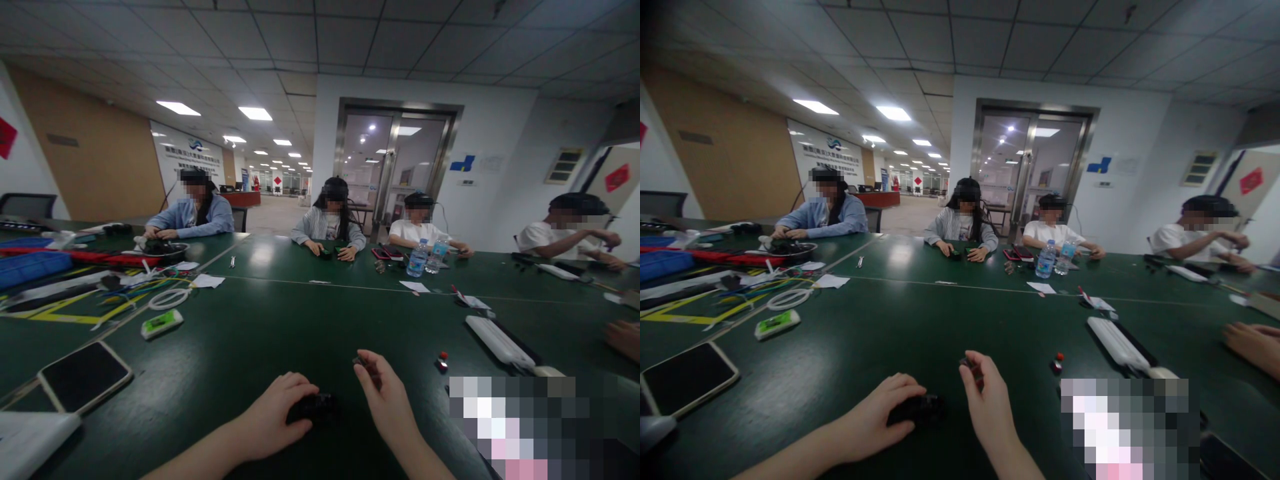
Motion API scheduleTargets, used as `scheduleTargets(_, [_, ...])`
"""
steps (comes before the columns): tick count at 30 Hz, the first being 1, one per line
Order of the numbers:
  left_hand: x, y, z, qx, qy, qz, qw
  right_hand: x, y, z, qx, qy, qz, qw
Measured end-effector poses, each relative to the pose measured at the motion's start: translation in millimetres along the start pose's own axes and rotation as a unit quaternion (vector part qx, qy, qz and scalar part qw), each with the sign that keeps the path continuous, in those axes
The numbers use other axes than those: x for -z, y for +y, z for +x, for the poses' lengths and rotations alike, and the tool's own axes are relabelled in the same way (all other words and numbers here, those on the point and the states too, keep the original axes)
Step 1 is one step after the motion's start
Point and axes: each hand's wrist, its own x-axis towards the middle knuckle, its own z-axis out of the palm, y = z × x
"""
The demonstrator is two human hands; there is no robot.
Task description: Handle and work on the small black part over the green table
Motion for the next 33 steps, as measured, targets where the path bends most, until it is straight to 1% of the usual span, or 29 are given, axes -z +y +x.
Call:
scheduleTargets(5, [-3.1, -4.1, 1.0, -0.012, 0.009, 0.007, 1.0, -2.3, 2.9, 0.7, 0.015, 0.014, 0.005, 1.0])
scheduleTargets(13, [-3.3, -8.4, -0.4, -0.014, 0.001, -0.001, 1.0, -2.4, 4.5, 0.5, 0.005, -0.012, -0.004, 1.0])
scheduleTargets(24, [-3.5, -9.1, -1.3, -0.022, 0.002, -0.006, 1.0, -1.7, 0.9, -0.4, 0.0, -0.017, -0.009, 1.0])
scheduleTargets(33, [-4.6, -9.1, 0.4, -0.006, 0.0, -0.01, 1.0, -3.1, 1.3, 0.4, 0.009, -0.007, -0.008, 1.0])
